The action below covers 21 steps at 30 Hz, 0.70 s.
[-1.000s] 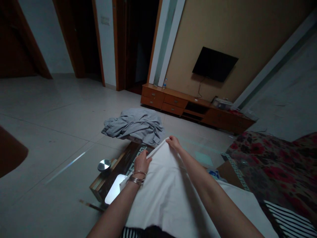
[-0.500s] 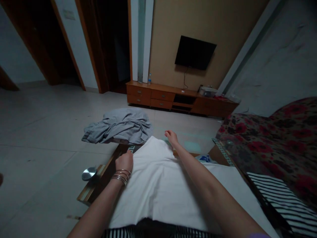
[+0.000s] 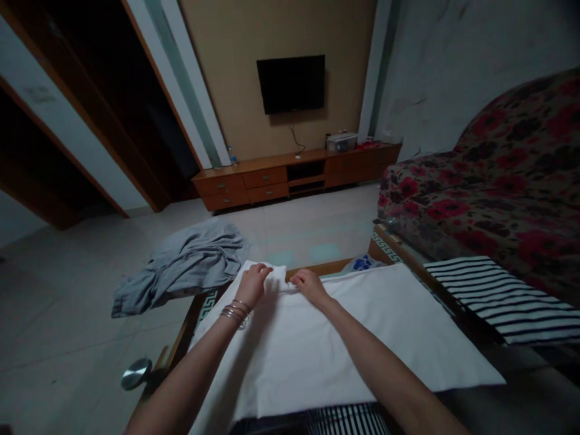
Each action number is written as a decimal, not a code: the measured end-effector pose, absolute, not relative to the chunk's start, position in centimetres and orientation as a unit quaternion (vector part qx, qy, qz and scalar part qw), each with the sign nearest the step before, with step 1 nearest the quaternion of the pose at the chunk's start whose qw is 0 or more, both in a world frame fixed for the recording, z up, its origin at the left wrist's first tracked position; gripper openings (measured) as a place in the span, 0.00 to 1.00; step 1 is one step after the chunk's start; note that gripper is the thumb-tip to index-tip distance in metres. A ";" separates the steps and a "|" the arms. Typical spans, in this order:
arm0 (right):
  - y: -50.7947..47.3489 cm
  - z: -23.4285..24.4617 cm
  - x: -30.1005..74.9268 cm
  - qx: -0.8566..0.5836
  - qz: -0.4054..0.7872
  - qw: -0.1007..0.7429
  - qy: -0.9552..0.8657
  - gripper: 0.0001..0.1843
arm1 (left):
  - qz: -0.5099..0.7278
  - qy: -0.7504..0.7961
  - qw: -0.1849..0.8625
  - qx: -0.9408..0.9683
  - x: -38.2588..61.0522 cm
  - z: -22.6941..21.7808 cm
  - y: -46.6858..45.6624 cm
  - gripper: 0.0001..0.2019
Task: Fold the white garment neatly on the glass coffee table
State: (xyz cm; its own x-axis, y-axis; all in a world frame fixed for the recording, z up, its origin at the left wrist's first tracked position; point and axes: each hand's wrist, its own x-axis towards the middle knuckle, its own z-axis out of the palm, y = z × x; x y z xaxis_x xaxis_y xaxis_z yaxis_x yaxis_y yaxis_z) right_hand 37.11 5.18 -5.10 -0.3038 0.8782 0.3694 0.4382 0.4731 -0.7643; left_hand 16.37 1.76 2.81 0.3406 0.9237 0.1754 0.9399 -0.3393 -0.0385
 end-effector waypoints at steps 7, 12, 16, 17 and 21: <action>4.7 -4.4 38.3 -0.397 0.180 0.318 -0.842 0.14 | 0.102 -0.368 0.065 -0.922 21.5 3.5 8.1 0.12; 4.7 -4.4 38.7 -0.441 0.152 0.289 -0.836 0.18 | 0.117 -0.372 0.105 -0.915 20.4 4.9 8.6 0.02; 4.5 -4.1 38.9 -0.445 0.142 0.277 -0.840 0.18 | 0.124 -0.364 0.105 -0.917 19.1 5.9 6.6 0.02; 4.4 -4.0 38.9 -0.443 0.144 0.276 -0.841 0.18 | 0.130 -0.368 0.095 -0.916 18.9 5.9 6.0 0.03; 4.1 -3.7 38.9 -0.428 0.161 0.274 -0.846 0.18 | 0.145 -0.425 0.043 -0.892 18.4 5.1 5.0 0.11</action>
